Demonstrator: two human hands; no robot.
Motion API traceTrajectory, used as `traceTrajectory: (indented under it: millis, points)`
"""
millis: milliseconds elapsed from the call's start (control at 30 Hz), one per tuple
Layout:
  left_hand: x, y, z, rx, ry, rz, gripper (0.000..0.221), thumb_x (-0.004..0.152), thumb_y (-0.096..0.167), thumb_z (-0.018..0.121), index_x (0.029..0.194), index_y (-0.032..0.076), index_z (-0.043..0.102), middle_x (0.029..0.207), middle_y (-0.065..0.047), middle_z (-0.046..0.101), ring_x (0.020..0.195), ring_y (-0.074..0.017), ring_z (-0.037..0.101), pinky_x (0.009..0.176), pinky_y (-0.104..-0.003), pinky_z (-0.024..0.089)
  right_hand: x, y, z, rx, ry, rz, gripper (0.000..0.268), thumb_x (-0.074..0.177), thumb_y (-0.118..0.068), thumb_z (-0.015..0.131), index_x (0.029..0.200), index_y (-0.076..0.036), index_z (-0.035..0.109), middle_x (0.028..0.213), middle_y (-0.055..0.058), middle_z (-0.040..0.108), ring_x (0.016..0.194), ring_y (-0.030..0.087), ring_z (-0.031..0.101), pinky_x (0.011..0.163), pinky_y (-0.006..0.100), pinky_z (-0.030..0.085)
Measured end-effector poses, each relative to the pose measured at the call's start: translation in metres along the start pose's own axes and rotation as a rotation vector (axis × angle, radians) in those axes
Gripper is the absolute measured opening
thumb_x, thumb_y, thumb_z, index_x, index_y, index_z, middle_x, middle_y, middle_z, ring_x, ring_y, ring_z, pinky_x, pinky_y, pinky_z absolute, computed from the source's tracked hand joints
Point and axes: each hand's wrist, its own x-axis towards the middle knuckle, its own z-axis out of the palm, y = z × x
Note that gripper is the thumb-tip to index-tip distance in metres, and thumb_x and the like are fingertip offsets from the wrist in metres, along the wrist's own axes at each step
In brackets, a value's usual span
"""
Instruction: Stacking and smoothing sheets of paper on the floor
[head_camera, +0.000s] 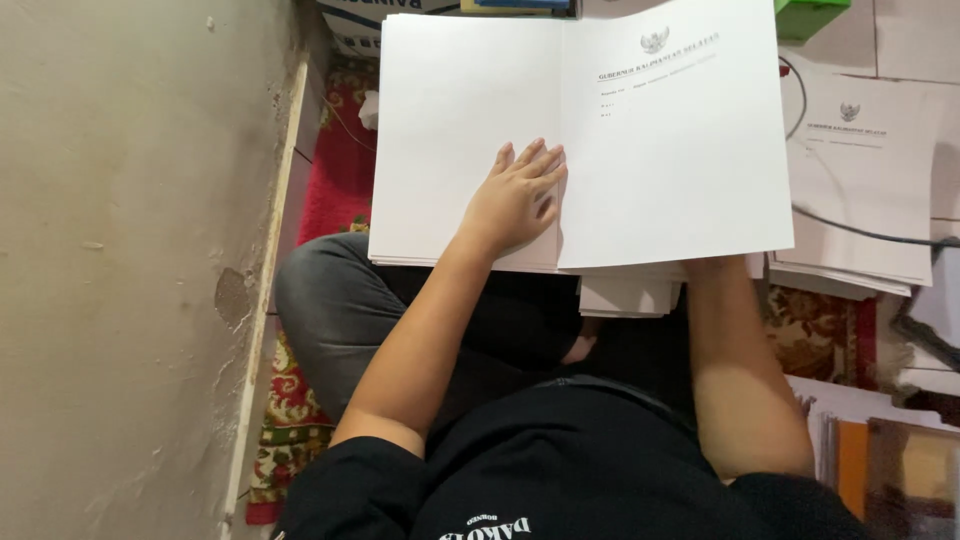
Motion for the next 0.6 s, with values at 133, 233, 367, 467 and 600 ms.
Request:
traceTrajectory:
  millis: [133, 233, 367, 467, 600]
  points:
    - [0.000, -0.008, 0.004, -0.028, -0.014, 0.000, 0.061, 0.085, 0.015, 0.065, 0.146, 0.023, 0.061, 0.157, 0.000, 0.053, 0.151, -0.0253, 0.041, 0.125, -0.056, 0.027, 0.011, 0.034, 0.009, -0.506, -0.060, 0.114, 0.063, 0.118, -0.053, 0.033, 0.152, -0.003, 0.052, 0.149, 0.020, 0.057, 0.143, 0.039, 0.047, 0.121, 0.057, 0.033]
    - [-0.004, -0.012, 0.009, -0.029, -0.005, 0.011, 0.062, 0.085, 0.011, 0.064, 0.146, 0.023, 0.061, 0.157, 0.000, 0.052, 0.150, -0.0247, 0.041, 0.125, -0.054, 0.028, 0.025, 0.066, 0.020, -0.885, -0.104, 0.200, 0.062, 0.116, -0.053, 0.033, 0.156, -0.007, 0.044, 0.155, 0.018, 0.049, 0.147, 0.038, 0.039, 0.122, 0.056, 0.025]
    - [-0.004, -0.023, 0.015, -0.190, 0.098, 0.034, 0.061, 0.081, 0.003, 0.061, 0.141, 0.017, 0.064, 0.151, -0.004, 0.058, 0.145, -0.0260, 0.048, 0.124, -0.052, 0.032, 0.041, 0.101, 0.036, -1.403, -0.139, 0.307, 0.064, 0.113, -0.053, 0.033, 0.161, -0.011, 0.034, 0.162, 0.015, 0.039, 0.152, 0.036, 0.028, 0.124, 0.055, 0.016]
    - [-0.008, -0.031, 0.004, -0.575, 0.210, -0.003, 0.062, 0.078, -0.005, 0.052, 0.137, 0.011, 0.065, 0.142, -0.012, 0.063, 0.138, -0.0315, 0.055, 0.122, -0.050, 0.036, 0.047, 0.109, 0.044, -1.806, -0.151, 0.406, 0.067, 0.110, -0.054, 0.033, 0.165, -0.015, 0.027, 0.167, 0.013, 0.032, 0.156, 0.035, 0.020, 0.126, 0.054, 0.008]
    - [-0.027, -0.091, 0.013, -1.113, 0.396, -0.136, 0.053, 0.094, -0.005, 0.032, 0.141, -0.005, 0.057, 0.136, -0.031, 0.060, 0.134, -0.0368, 0.053, 0.117, -0.052, 0.038, 0.054, 0.118, 0.045, -1.979, -0.194, 0.420, 0.074, 0.104, -0.053, 0.049, 0.164, -0.016, 0.030, 0.168, 0.013, 0.032, 0.157, 0.037, 0.018, 0.126, 0.055, 0.007]
